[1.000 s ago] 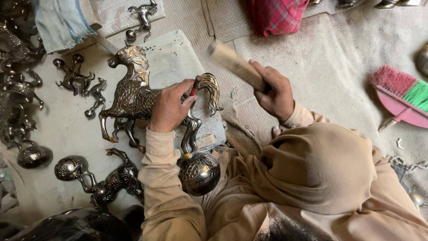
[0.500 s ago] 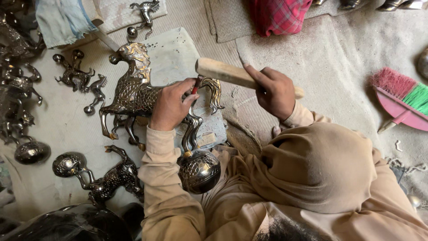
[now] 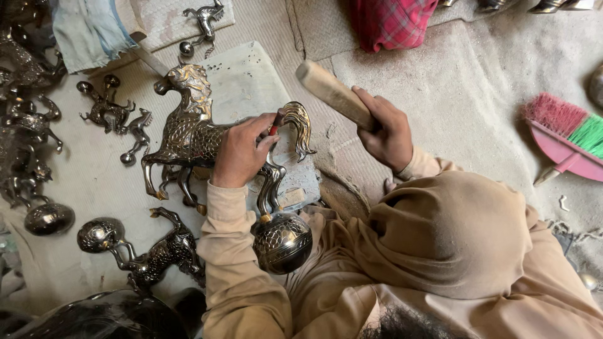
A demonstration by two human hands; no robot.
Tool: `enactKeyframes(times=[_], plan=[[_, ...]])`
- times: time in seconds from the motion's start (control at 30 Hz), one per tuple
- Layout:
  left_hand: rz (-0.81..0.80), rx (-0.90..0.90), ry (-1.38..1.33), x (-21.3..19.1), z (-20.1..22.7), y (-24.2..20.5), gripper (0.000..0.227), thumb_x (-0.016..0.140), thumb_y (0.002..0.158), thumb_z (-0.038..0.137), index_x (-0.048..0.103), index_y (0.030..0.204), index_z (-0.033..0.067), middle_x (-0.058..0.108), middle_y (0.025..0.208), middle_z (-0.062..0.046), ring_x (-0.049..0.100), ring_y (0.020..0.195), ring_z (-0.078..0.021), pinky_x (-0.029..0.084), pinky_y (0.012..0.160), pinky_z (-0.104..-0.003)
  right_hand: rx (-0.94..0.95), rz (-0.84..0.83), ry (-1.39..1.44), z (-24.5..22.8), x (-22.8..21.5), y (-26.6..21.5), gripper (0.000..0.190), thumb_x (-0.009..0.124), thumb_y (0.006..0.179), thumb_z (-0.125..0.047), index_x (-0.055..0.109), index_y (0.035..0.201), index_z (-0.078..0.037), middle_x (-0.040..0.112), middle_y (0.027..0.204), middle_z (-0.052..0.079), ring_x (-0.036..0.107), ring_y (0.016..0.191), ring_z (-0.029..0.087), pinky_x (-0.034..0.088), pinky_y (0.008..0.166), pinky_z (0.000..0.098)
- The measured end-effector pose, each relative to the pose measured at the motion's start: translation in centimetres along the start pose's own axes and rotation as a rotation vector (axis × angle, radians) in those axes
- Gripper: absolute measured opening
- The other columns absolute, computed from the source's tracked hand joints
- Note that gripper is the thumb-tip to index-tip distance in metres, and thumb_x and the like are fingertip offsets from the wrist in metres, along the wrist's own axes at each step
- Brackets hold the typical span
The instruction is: The person sits on the floor and uses a hammer and chisel to engrave a scale pattern onto a metal horse figurine. They repeatedly strike the chisel to create texture on the horse's body and tail.
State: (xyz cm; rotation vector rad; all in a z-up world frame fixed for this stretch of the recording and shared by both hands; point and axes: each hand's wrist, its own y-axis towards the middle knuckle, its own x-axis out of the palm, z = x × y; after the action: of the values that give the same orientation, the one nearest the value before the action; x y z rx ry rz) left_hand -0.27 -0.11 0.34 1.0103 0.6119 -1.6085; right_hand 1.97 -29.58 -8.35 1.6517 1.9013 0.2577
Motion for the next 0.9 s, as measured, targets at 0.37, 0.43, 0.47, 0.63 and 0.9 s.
enactKeyframes(times=[0.37, 0.43, 0.47, 0.63, 0.9], plan=[[-0.001, 0.014, -0.002, 0.35, -0.72, -0.44, 0.041, 0.078, 0.090, 0.009, 0.066, 0.129, 0.0078, 0.075, 0.108, -0.014, 0.076, 0.091, -0.0300, 0.059, 0.082, -0.040, -0.031, -0.044, -0.213, 0.02, -0.06, -0.10, 0.070, 0.065, 0.081, 0.007, 0.059, 0.149, -0.011, 0.058, 0.087, 0.010, 0.057, 0.073, 0.025, 0.049, 0.069, 0.0381], [0.011, 0.053, -0.002, 0.23, -0.67, -0.55, 0.038, 0.078, 0.090, 0.007, 0.067, 0.127, 0.0072, 0.075, 0.110, -0.016, 0.074, 0.093, -0.0339, 0.058, 0.081, -0.041, -0.036, -0.049, -0.216, 0.16, -0.03, -0.08, 0.070, 0.064, 0.081, 0.007, 0.059, 0.149, -0.011, 0.058, 0.088, 0.011, 0.057, 0.073, 0.025, 0.049, 0.069, 0.0381], [0.019, 0.071, -0.003, 0.15, -0.64, -0.65, 0.037, 0.078, 0.090, 0.007, 0.068, 0.126, 0.0069, 0.075, 0.110, -0.017, 0.073, 0.095, -0.0359, 0.058, 0.080, -0.042, -0.094, -0.076, -0.324, 0.29, -0.04, 0.03, 0.070, 0.066, 0.082, 0.007, 0.060, 0.148, -0.012, 0.059, 0.087, 0.011, 0.057, 0.072, 0.025, 0.049, 0.068, 0.0384], [0.019, 0.016, -0.018, 0.04, -0.13, -0.56, 0.038, 0.079, 0.088, 0.010, 0.067, 0.124, 0.0068, 0.075, 0.107, -0.016, 0.075, 0.092, -0.0319, 0.059, 0.079, -0.041, -0.044, -0.061, -0.190, 0.55, 0.02, 0.03, 0.068, 0.065, 0.082, 0.007, 0.059, 0.148, -0.010, 0.059, 0.088, 0.010, 0.057, 0.072, 0.023, 0.050, 0.068, 0.0369], [-0.002, -0.001, -0.039, -0.29, 0.06, -0.64, 0.039, 0.078, 0.088, 0.008, 0.067, 0.126, 0.0065, 0.075, 0.102, -0.015, 0.075, 0.087, -0.0312, 0.059, 0.074, -0.041, -0.116, -0.089, -0.395, 0.28, -0.08, -0.23, 0.068, 0.068, 0.081, 0.006, 0.063, 0.146, -0.012, 0.059, 0.088, 0.012, 0.057, 0.073, 0.025, 0.050, 0.068, 0.0395]])
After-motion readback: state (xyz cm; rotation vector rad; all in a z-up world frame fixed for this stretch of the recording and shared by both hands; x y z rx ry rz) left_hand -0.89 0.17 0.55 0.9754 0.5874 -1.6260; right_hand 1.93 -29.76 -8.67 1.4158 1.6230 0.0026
